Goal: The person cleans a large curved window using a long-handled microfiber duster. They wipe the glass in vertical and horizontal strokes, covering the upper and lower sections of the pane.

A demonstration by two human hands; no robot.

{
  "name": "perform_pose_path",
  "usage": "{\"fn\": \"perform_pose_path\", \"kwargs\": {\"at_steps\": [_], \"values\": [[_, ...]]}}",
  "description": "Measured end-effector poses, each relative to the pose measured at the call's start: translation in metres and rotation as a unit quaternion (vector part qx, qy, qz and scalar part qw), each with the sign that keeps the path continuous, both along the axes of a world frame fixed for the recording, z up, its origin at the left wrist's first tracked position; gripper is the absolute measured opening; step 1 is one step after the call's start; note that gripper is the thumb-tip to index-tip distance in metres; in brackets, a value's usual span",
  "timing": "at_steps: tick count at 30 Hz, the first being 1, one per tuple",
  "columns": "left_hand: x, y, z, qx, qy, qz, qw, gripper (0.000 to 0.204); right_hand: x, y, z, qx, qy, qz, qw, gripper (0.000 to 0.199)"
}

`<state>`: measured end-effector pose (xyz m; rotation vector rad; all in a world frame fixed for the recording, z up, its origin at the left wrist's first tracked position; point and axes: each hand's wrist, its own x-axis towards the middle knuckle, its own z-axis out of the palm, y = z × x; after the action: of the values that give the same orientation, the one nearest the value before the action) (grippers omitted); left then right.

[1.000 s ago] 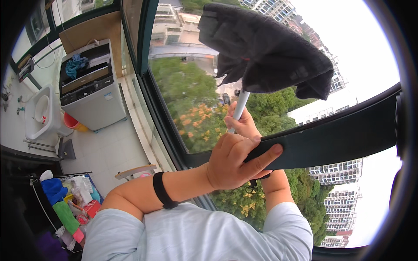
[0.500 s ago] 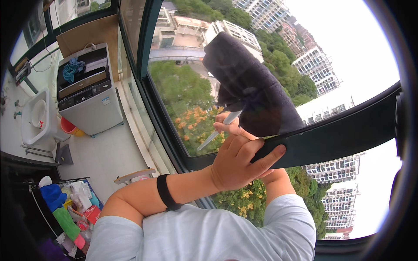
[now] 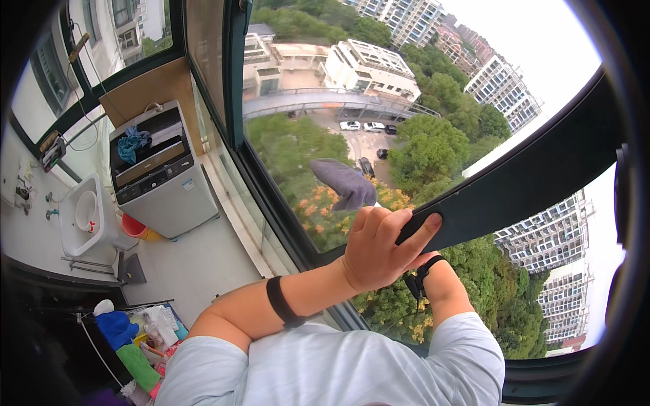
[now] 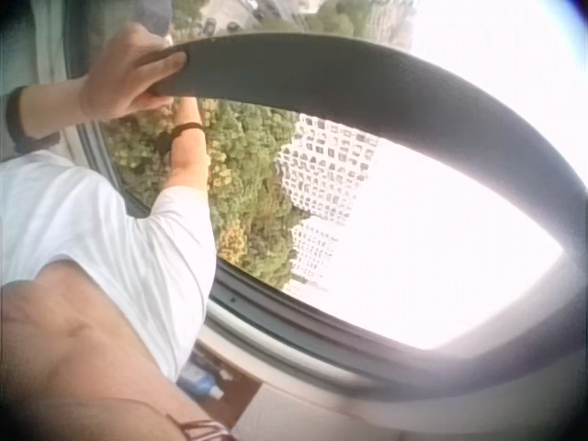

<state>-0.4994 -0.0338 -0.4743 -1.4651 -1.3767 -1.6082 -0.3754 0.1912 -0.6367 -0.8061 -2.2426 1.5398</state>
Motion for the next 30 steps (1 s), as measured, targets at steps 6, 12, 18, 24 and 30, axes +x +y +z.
{"fn": "perform_pose_path", "kwargs": {"at_steps": [6, 12, 18, 24, 30], "values": [[-0.013, -0.001, 0.003, -0.027, 0.02, 0.015, 0.999, 0.078, 0.011, 0.067, 0.045, 0.082, 0.104, -0.086, 0.987, 0.028], [-0.038, 0.005, 0.003, -0.032, 0.019, 0.058, 0.998, 0.075, 0.03, 0.069, 0.096, 0.191, -0.021, -0.086, 0.978, 0.028], [-0.073, 0.017, 0.001, -0.019, 0.019, 0.096, 0.995, 0.071, 0.045, 0.047, 0.093, 0.176, 0.034, -0.175, 0.968, 0.03], [-0.099, 0.027, 0.001, 0.011, -0.021, 0.054, 0.998, 0.081, 0.057, 0.038, 0.075, 0.194, 0.088, -0.246, 0.946, 0.034], [-0.081, 0.013, 0.003, 0.075, -0.042, 0.119, 0.989, 0.074, 0.052, 0.023, 0.075, 0.227, 0.134, -0.316, 0.911, 0.033]]}}
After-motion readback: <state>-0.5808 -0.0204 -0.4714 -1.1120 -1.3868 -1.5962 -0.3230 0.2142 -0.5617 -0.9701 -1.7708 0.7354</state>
